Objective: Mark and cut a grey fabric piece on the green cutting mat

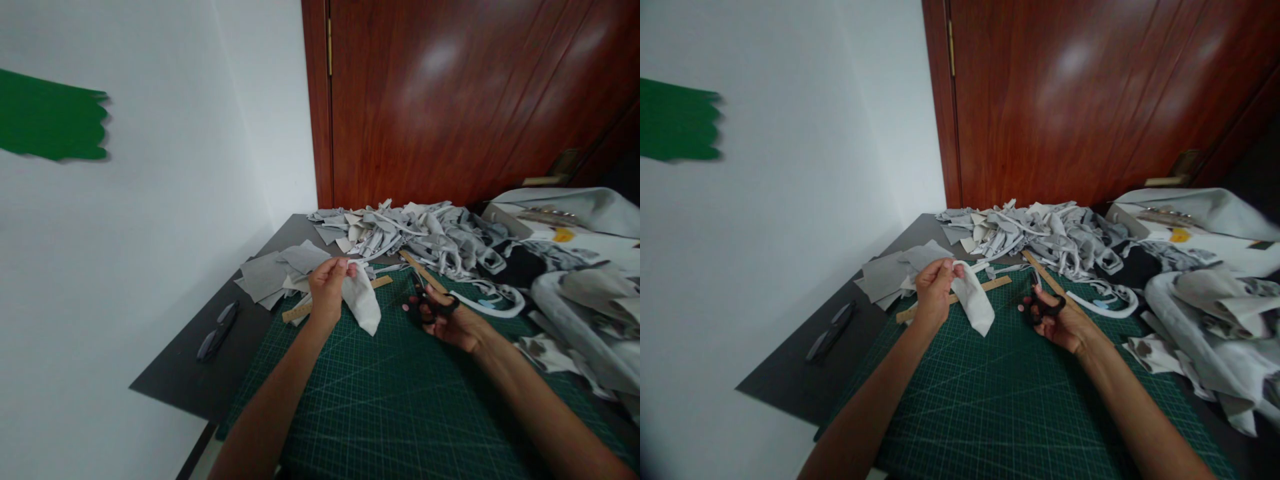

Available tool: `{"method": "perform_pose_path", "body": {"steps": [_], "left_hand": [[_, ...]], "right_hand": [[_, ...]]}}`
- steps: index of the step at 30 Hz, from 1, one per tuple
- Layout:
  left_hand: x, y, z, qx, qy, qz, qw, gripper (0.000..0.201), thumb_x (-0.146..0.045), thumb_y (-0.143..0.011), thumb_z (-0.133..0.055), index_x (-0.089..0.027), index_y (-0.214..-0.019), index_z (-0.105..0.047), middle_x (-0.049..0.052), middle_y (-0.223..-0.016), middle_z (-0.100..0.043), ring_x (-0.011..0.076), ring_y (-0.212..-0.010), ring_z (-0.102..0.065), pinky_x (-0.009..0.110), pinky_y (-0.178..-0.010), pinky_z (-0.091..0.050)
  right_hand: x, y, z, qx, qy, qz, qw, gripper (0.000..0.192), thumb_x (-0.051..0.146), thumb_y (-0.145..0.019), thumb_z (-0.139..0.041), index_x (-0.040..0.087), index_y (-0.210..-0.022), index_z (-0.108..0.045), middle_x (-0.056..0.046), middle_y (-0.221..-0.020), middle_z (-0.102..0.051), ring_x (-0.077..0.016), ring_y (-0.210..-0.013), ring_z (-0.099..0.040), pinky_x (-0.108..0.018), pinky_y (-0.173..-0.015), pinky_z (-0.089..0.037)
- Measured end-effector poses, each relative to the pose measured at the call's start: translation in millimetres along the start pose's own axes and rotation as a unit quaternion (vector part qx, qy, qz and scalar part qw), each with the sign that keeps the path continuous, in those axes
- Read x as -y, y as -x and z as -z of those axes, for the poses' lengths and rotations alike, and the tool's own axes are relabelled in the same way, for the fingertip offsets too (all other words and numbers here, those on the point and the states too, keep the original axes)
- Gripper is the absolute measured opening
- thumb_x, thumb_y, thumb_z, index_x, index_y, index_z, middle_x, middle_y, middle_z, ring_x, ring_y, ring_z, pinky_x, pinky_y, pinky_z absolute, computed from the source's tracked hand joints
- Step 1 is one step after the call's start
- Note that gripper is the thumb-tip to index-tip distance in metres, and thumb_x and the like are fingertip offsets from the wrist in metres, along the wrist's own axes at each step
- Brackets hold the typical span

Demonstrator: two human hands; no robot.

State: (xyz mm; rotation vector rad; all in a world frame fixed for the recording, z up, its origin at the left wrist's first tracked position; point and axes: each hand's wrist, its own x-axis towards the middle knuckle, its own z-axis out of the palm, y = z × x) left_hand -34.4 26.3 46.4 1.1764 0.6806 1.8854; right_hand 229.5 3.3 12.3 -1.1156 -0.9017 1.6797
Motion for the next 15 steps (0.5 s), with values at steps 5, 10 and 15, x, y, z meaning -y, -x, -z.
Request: {"method": "perform_pose_path", "body": {"steps": [5, 10, 15], "left_hand": [[-3, -4, 4.3, -0.011, -0.020, -0.007, 1.000, 0.031, -0.043, -0.073, -0.089, -0.019, -0.091, -0.081, 0.003, -0.075, -0.076, 0.0135, -0.068, -0.069, 0.023, -0.067, -0.055], [-7, -7, 9.9, 0.021, -0.053, -0.040, 0.998, 0.025, -0.032, -0.076, -0.085, -0.021, -0.098, -0.082, 0.004, -0.087, -0.079, 0.0135, -0.076, -0.071, 0.023, -0.071, -0.056], [-13, -10, 13.3, 0.057, -0.068, -0.031, 0.996, 0.027, -0.034, -0.078, -0.085, -0.020, -0.100, -0.082, 0.006, -0.089, -0.081, 0.0165, -0.079, -0.075, 0.026, -0.073, -0.060]], "right_hand": [[-4, 25, -36, 0.053, -0.028, 0.081, 0.995, 0.056, 0.053, -0.067, -0.095, 0.022, -0.107, -0.074, 0.001, -0.072, -0.064, -0.0134, -0.063, -0.058, -0.024, -0.057, -0.050], [-5, 49, -54, 0.209, 0.136, 0.154, 0.956, 0.073, 0.047, -0.076, -0.091, 0.022, -0.139, -0.062, 0.001, -0.076, -0.067, -0.0153, -0.065, -0.062, -0.025, -0.058, -0.047], [-19, 55, -45, 0.281, 0.185, 0.149, 0.930, 0.073, 0.055, -0.084, -0.082, 0.020, -0.143, -0.060, 0.006, -0.063, -0.055, -0.0087, -0.047, -0.047, -0.021, -0.045, -0.031]]}}
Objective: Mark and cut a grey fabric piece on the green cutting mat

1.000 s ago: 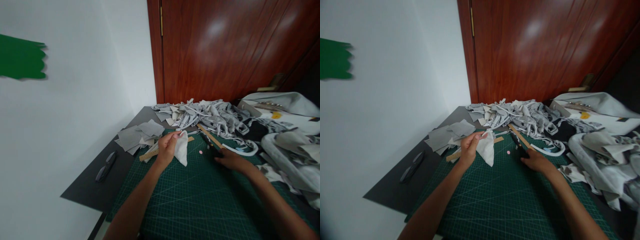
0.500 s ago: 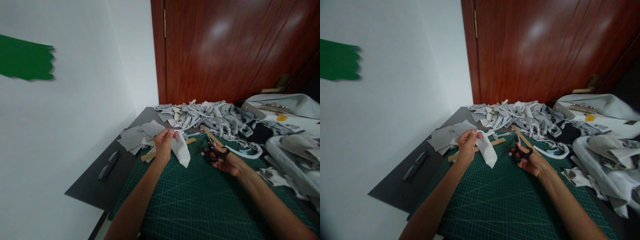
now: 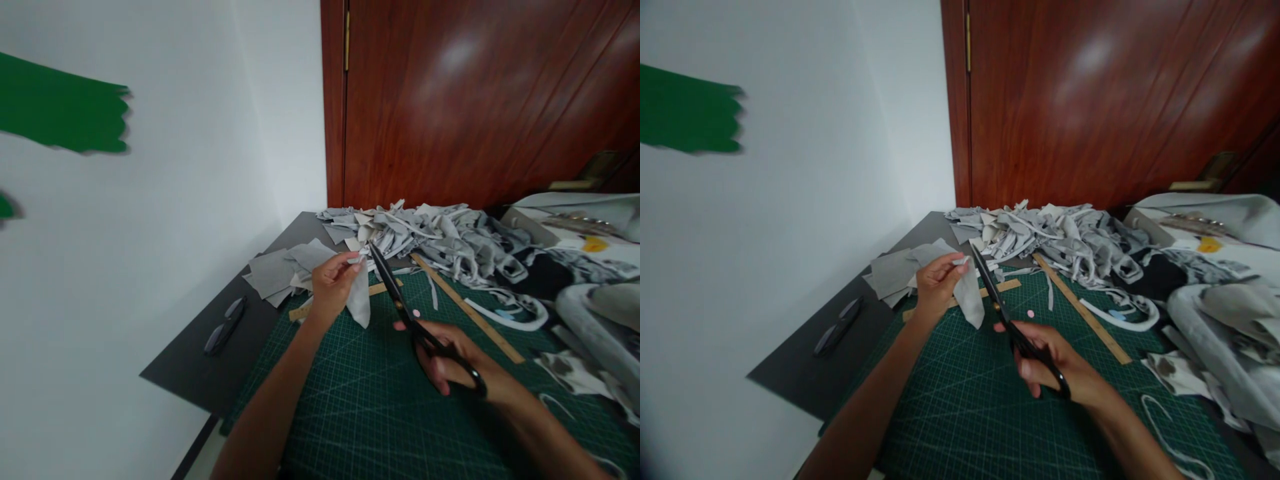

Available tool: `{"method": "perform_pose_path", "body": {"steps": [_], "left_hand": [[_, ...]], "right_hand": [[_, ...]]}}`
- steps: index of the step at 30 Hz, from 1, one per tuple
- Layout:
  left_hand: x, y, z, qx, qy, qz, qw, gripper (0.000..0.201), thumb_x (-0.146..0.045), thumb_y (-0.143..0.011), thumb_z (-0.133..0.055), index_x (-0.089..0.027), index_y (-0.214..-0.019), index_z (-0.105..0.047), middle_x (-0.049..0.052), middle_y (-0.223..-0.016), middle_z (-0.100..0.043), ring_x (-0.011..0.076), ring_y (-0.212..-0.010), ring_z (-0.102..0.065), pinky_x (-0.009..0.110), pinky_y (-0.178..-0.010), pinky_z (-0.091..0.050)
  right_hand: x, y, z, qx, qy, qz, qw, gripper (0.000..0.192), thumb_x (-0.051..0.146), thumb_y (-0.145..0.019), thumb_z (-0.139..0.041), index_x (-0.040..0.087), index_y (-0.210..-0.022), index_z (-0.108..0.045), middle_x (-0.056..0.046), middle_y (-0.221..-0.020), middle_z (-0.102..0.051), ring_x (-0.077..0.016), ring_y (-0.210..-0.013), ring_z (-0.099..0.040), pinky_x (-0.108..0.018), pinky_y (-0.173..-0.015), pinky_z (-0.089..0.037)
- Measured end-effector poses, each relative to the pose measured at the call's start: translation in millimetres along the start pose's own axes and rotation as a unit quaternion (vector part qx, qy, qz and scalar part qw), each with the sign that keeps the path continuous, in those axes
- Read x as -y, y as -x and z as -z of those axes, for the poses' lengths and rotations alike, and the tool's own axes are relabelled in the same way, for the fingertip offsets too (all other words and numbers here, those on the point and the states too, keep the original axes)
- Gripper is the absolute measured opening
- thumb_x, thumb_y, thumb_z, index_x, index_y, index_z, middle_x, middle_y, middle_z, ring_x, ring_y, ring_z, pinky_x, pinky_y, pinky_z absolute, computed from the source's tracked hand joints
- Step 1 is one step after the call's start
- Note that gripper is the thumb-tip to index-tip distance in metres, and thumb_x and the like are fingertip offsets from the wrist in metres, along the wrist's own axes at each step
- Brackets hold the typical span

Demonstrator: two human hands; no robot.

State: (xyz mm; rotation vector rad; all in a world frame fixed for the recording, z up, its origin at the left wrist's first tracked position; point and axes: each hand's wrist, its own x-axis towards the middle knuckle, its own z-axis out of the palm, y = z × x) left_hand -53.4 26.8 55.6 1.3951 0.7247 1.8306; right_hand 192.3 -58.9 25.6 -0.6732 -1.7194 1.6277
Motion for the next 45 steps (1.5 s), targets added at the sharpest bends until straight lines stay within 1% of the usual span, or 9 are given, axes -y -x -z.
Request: {"method": "perform_pose_path", "body": {"steps": [3, 6, 9, 13, 18, 23, 27, 36, 45], "left_hand": [[-1, 0, 2.0, 0.022, -0.004, 0.002, 1.000, 0.027, -0.032, -0.079, -0.084, -0.020, -0.103, -0.082, 0.006, -0.091, -0.081, 0.0167, -0.080, -0.076, 0.026, -0.075, -0.061], [-3, 2, 2.4, 0.044, -0.011, -0.003, 0.999, 0.027, -0.030, -0.081, -0.082, -0.019, -0.106, -0.081, 0.008, -0.100, -0.082, 0.0188, -0.088, -0.078, 0.030, -0.082, -0.064], [-5, 4, 1.8, 0.062, -0.022, -0.002, 0.998, 0.027, -0.029, -0.084, -0.079, -0.019, -0.109, -0.081, 0.010, -0.105, -0.081, 0.0213, -0.094, -0.079, 0.035, -0.089, -0.064], [-6, 5, 2.2, 0.089, -0.053, -0.004, 0.995, 0.029, -0.028, -0.086, -0.076, -0.018, -0.114, -0.080, 0.011, -0.106, -0.081, 0.0225, -0.093, -0.078, 0.037, -0.088, -0.065], [-2, 5, 4.9, 0.117, -0.132, -0.067, 0.982, 0.024, -0.026, -0.090, -0.074, -0.023, -0.113, -0.081, 0.010, -0.108, -0.081, 0.0214, -0.097, -0.077, 0.037, -0.091, -0.064], [-7, 3, 7.8, 0.136, -0.177, -0.094, 0.970, 0.022, -0.026, -0.093, -0.070, -0.023, -0.112, -0.081, 0.010, -0.106, -0.080, 0.0219, -0.098, -0.076, 0.037, -0.092, -0.061], [-17, 4, 10.2, 0.145, -0.167, -0.105, 0.970, 0.024, -0.029, -0.095, -0.067, -0.022, -0.113, -0.080, 0.010, -0.109, -0.079, 0.0225, -0.099, -0.074, 0.036, -0.092, -0.058], [-28, 5, 10.0, 0.189, -0.170, -0.129, 0.958, 0.027, -0.033, -0.097, -0.062, -0.023, -0.114, -0.080, 0.011, -0.106, -0.079, 0.0240, -0.098, -0.073, 0.039, -0.092, -0.056], [-22, 5, 6.6, 0.168, -0.208, -0.172, 0.948, 0.024, -0.028, -0.095, -0.066, -0.021, -0.112, -0.080, 0.010, -0.099, -0.080, 0.0214, -0.089, -0.073, 0.037, -0.083, -0.058]], "right_hand": [[-15, 11, 2, -0.020, -0.007, 0.004, 1.000, 0.079, 0.064, -0.080, -0.082, 0.019, -0.141, -0.062, 0.007, -0.057, -0.050, -0.0084, -0.046, -0.039, -0.021, -0.044, -0.027], [-19, 20, 4, -0.051, 0.029, -0.015, 0.998, 0.079, 0.068, -0.076, -0.082, 0.018, -0.136, -0.067, 0.006, -0.059, -0.050, -0.0090, -0.048, -0.036, -0.023, -0.046, -0.026], [-10, 24, 4, -0.088, 0.114, -0.030, 0.989, 0.073, 0.065, -0.073, -0.084, 0.020, -0.130, -0.074, 0.002, -0.065, -0.054, -0.0134, -0.055, -0.044, -0.025, -0.051, -0.031], [-1, 25, 6, -0.117, 0.171, -0.030, 0.978, 0.073, 0.065, -0.071, -0.083, 0.023, -0.130, -0.075, -0.001, -0.070, -0.061, -0.0183, -0.062, -0.052, -0.027, -0.055, -0.038], [0, 30, 8, -0.147, 0.218, -0.041, 0.964, 0.067, 0.058, -0.066, -0.088, 0.026, -0.124, -0.079, -0.008, -0.089, -0.074, -0.0277, -0.078, -0.064, -0.035, -0.068, -0.051], [1, 30, 8, -0.133, 0.177, -0.043, 0.974, 0.064, 0.060, -0.071, -0.085, 0.026, -0.124, -0.079, -0.002, -0.067, -0.061, -0.0196, -0.059, -0.051, -0.029, -0.054, -0.039], [-2, 27, 9, -0.106, 0.157, -0.031, 0.981, 0.069, 0.063, -0.073, -0.082, 0.021, -0.127, -0.075, 0.003, -0.062, -0.047, -0.0136, -0.054, -0.040, -0.025, -0.050, -0.027], [0, 24, 4, -0.106, 0.175, -0.035, 0.978, 0.072, 0.067, -0.073, -0.080, 0.021, -0.128, -0.075, 0.002, -0.067, -0.052, -0.0156, -0.058, -0.045, -0.026, -0.053, -0.031], [-3, 22, 2, -0.081, 0.204, -0.034, 0.975, 0.067, 0.064, -0.081, -0.076, 0.019, -0.131, -0.073, 0.005, -0.064, -0.040, -0.0121, -0.056, -0.035, -0.025, -0.051, -0.023]]}}
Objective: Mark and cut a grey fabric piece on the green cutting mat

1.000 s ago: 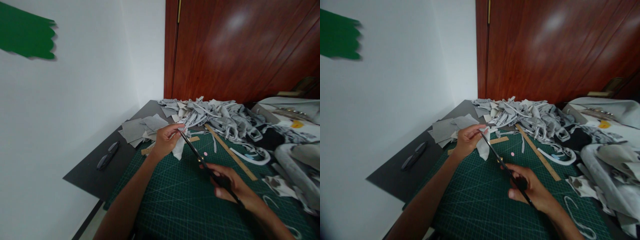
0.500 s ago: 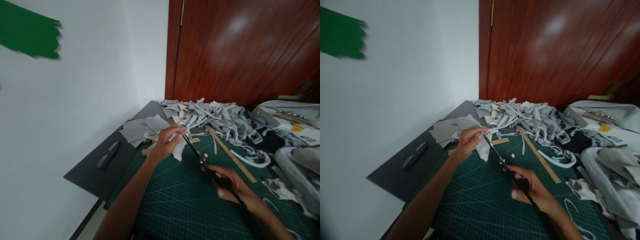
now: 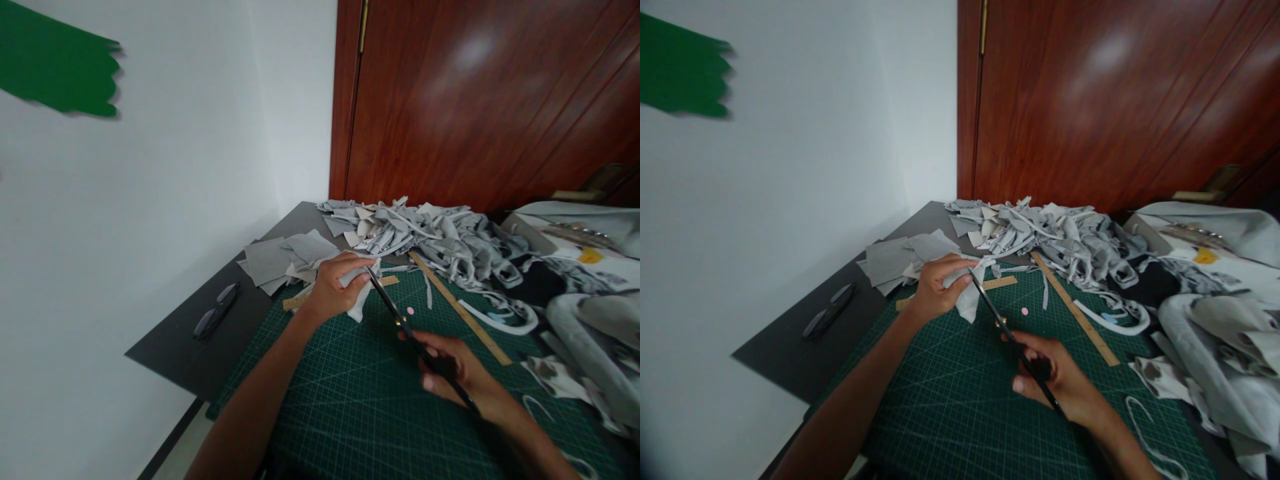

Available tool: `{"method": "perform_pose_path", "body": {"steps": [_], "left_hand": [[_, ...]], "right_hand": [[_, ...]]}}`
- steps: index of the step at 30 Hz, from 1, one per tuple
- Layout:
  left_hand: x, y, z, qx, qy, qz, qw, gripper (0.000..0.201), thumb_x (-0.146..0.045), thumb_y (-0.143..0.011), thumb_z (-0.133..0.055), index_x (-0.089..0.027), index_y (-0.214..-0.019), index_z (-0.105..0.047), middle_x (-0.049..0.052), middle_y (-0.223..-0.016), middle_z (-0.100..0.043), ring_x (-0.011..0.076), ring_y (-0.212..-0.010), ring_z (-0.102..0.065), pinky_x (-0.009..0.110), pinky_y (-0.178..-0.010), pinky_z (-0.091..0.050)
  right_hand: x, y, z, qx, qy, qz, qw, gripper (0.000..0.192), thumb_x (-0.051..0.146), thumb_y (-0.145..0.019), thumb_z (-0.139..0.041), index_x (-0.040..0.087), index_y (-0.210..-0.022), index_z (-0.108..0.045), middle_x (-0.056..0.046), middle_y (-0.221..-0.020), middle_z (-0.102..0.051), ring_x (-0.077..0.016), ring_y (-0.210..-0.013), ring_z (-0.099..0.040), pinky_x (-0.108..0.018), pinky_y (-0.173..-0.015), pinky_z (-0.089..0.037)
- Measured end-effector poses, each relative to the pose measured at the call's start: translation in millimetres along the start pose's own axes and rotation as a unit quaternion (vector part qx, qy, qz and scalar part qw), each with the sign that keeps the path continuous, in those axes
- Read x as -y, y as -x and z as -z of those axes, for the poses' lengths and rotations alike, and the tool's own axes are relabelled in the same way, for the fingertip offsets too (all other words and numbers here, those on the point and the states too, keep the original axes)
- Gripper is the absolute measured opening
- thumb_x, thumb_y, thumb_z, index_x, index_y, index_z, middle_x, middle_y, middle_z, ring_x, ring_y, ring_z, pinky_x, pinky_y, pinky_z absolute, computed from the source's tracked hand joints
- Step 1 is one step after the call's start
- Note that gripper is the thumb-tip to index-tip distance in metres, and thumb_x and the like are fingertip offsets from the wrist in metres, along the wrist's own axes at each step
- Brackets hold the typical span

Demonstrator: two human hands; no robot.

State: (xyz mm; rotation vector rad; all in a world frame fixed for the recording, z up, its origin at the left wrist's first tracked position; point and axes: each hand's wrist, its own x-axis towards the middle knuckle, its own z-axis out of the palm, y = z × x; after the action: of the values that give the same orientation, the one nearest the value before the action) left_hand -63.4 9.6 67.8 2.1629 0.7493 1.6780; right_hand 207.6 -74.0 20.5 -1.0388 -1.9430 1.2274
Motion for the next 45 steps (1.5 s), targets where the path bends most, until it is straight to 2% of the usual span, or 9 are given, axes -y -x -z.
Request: {"method": "perform_pose_path", "body": {"steps": [11, 21, 24, 28, 32, 36, 39, 42, 45], "left_hand": [[4, 2, 0.5, -0.012, -0.017, 0.002, 1.000, 0.027, -0.027, -0.092, -0.070, -0.023, -0.116, -0.080, 0.010, -0.099, -0.079, 0.0215, -0.088, -0.073, 0.038, -0.084, -0.059], [-2, -1, 6.6, 0.020, -0.012, -0.010, 1.000, 0.035, -0.031, -0.091, -0.070, -0.023, -0.125, -0.077, 0.010, -0.104, -0.079, 0.0236, -0.093, -0.074, 0.039, -0.087, -0.058], [-4, -1, 6.3, 0.014, 0.014, 0.017, 1.000, 0.034, -0.039, -0.090, -0.073, -0.024, -0.119, -0.079, 0.010, -0.107, -0.080, 0.0252, -0.096, -0.075, 0.040, -0.089, -0.059], [5, 0, -2.5, -0.061, 0.055, 0.103, 0.991, 0.033, -0.045, -0.101, -0.059, -0.022, -0.107, -0.082, 0.010, -0.102, -0.081, 0.0235, -0.095, -0.076, 0.037, -0.090, -0.059], [23, 4, -17.3, -0.076, 0.126, 0.160, 0.976, 0.029, -0.035, -0.093, -0.071, -0.020, -0.116, -0.079, 0.011, -0.112, -0.080, 0.0226, -0.100, -0.077, 0.035, -0.091, -0.060], [22, 6, -25.8, -0.067, 0.020, 0.123, 0.990, 0.018, -0.023, -0.094, -0.068, -0.021, -0.108, -0.078, 0.007, -0.107, -0.080, 0.0195, -0.095, -0.076, 0.034, -0.089, -0.060], [10, 6, -22.4, -0.030, -0.148, 0.028, 0.988, 0.017, -0.014, -0.097, -0.062, -0.021, -0.101, -0.077, 0.005, -0.099, -0.078, 0.0195, -0.094, -0.071, 0.036, -0.087, -0.058], [-3, 15, -15.7, 0.061, -0.330, -0.099, 0.937, 0.019, -0.008, -0.092, -0.063, -0.020, -0.100, -0.075, 0.008, -0.110, -0.074, 0.0256, -0.106, -0.065, 0.043, -0.091, -0.056], [-13, 39, -11.9, 0.085, -0.379, -0.173, 0.905, 0.017, -0.009, -0.090, -0.064, -0.019, -0.098, -0.074, 0.009, -0.112, -0.071, 0.0275, -0.114, -0.061, 0.045, -0.097, -0.053]], "right_hand": [[1, -3, 1, 0.016, 0.024, 0.005, 1.000, 0.066, 0.060, -0.083, -0.078, 0.020, -0.136, -0.072, 0.007, -0.063, -0.034, -0.0106, -0.056, -0.028, -0.024, -0.050, -0.022], [-1, -2, 3, 0.023, 0.013, 0.004, 1.000, 0.065, 0.060, -0.085, -0.075, 0.019, -0.134, -0.072, 0.006, -0.063, -0.034, -0.0107, -0.055, -0.030, -0.025, -0.050, -0.020], [-1, -1, 4, 0.006, 0.002, -0.007, 1.000, 0.064, 0.061, -0.080, -0.078, 0.020, -0.129, -0.073, 0.006, -0.062, -0.039, -0.0116, -0.054, -0.035, -0.025, -0.049, -0.023], [-4, 2, 6, -0.024, -0.036, 0.007, 0.999, 0.067, 0.063, -0.077, -0.081, 0.019, -0.127, -0.070, 0.006, -0.060, -0.045, -0.0120, -0.052, -0.039, -0.025, -0.049, -0.025], [-8, 3, 1, -0.095, -0.107, 0.048, 0.989, 0.066, 0.066, -0.085, -0.073, 0.020, -0.132, -0.063, 0.005, -0.059, -0.054, -0.0136, -0.047, -0.045, -0.027, -0.049, -0.031], [-12, -4, -8, -0.151, -0.142, 0.057, 0.977, 0.058, 0.063, -0.090, -0.069, 0.020, -0.128, -0.061, 0.005, -0.059, -0.056, -0.0142, -0.047, -0.049, -0.027, -0.050, -0.035], [-14, -11, -13, -0.169, -0.151, 0.023, 0.974, 0.056, 0.060, -0.090, -0.071, 0.017, -0.126, -0.061, 0.006, -0.056, -0.055, -0.0140, -0.046, -0.051, -0.027, -0.050, -0.036], [-13, -16, -17, -0.175, -0.175, 0.001, 0.969, 0.057, 0.061, -0.090, -0.070, 0.015, -0.122, -0.062, 0.007, -0.053, -0.054, -0.0130, -0.044, -0.049, -0.026, -0.050, -0.036], [-10, -18, -20, -0.173, -0.186, -0.014, 0.967, 0.059, 0.063, -0.087, -0.072, 0.015, -0.119, -0.063, 0.008, -0.051, -0.054, -0.0122, -0.042, -0.049, -0.025, -0.048, -0.035]]}}
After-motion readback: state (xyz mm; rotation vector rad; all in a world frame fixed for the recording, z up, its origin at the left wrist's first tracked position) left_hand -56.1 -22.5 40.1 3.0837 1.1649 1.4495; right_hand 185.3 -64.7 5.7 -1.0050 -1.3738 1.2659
